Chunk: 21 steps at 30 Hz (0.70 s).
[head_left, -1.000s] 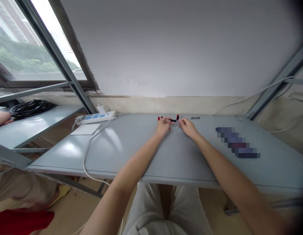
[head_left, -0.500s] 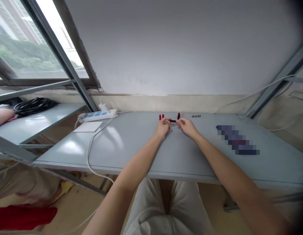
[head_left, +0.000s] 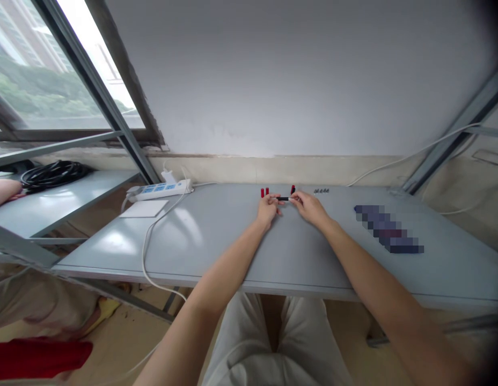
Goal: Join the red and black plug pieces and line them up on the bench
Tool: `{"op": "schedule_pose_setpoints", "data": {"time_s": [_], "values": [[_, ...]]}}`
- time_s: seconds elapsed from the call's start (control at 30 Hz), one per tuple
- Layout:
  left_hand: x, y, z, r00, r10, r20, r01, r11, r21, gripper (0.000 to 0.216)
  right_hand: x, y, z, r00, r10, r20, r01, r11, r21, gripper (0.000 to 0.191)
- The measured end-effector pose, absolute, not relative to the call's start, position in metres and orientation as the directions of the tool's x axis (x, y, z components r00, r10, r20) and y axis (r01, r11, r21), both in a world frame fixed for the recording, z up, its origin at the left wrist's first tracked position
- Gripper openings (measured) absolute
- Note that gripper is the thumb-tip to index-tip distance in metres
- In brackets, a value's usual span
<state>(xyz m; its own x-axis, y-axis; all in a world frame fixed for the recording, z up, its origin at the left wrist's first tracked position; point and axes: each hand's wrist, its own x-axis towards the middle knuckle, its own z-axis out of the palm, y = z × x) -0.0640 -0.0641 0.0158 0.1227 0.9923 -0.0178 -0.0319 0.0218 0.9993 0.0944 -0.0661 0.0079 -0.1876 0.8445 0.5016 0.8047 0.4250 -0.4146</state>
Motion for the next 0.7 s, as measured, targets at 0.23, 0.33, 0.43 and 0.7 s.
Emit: {"op": "schedule_pose_setpoints", "data": {"time_s": [0.23,0.33,0.43,0.7], "values": [[-0.0645,-0.0619,0.0122,0.106,0.994,-0.009,-0.026,0.011,1.0,0.018,0.0962,-0.0692,0.0113,-0.212,0.837,0.505,0.833,0.425,-0.355,0.019],[-0.0644,-0.0597,0.0097,0.099,0.995,0.002,-0.019,0.0,1.0,0.018,0.0953,-0.0702,0.013,-0.225,0.831,0.509,0.833,0.435,-0.343,0.019],[-0.0638,-0.0584,0.0084,0.083,0.997,0.002,-0.024,0.0,1.0,0.026,0.0947,-0.0707,0.0133,-0.231,0.83,0.507,0.832,0.439,-0.34,0.02],[-0.063,-0.0579,0.0094,0.083,0.996,-0.022,-0.052,0.026,0.998,0.032,0.096,-0.0707,0.0111,-0.296,0.797,0.527,0.781,0.519,-0.348,0.027]]}}
